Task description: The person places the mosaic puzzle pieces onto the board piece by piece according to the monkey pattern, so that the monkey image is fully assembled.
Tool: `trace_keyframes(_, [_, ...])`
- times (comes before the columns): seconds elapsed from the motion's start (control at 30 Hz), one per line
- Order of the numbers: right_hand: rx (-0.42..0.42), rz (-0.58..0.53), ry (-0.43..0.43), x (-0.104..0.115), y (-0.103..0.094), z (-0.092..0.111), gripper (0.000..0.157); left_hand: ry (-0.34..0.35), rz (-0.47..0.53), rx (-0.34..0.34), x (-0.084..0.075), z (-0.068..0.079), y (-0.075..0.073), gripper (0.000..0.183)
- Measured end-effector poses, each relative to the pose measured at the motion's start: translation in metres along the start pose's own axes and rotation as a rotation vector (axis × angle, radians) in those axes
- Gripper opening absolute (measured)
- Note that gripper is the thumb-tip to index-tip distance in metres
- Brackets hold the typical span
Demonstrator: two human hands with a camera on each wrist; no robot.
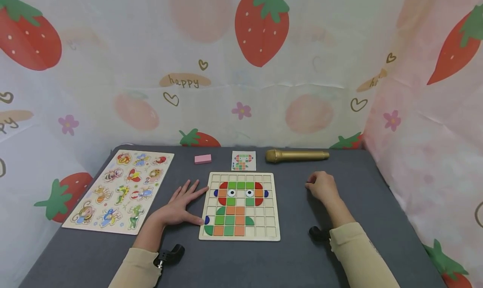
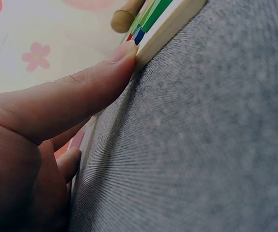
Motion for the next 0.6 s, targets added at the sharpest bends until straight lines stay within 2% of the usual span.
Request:
trace_keyframes(0.13, [0.055, 0.065, 0.017, 0.011, -0.001, 0.003, 0.023, -0.002, 0.007, -0.003, 0.001, 0.000, 0.000, 0.108])
trace_keyframes(0.3, [0.142, 0.048, -0.057, 0.034, 0.007, 0.011, 0.030, -0.001, 0.007, 0.001, -0.001, -0.002, -0.001, 0.107])
trace_keyframes(0.37, [0.136, 0.021, -0.097, 0.046, 0.010, 0.015, 0.030, -0.003, 0.008, 0.005, 0.000, -0.001, 0.000, 0.107])
trace_keyframes(0.5, [0.070, -0.044, -0.133, 0.068, 0.010, 0.022, 0.026, -0.001, 0.015, 0.003, -0.001, 0.000, 0.000, 0.107])
trace_keyframes(0.6, [0.065, -0.081, -0.158, 0.083, 0.017, 0.026, 0.022, -0.002, 0.010, 0.006, -0.001, 0.001, 0.000, 0.107])
Point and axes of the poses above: each hand's wrist, its own z-axis away from the middle knuckle, its own y-axis out of the palm, x = y × z, the point moved 9 cm from there along -z, towards the middle knuckle, and after that the axes turned 7 degrees about -y, right-handed, at the moved point
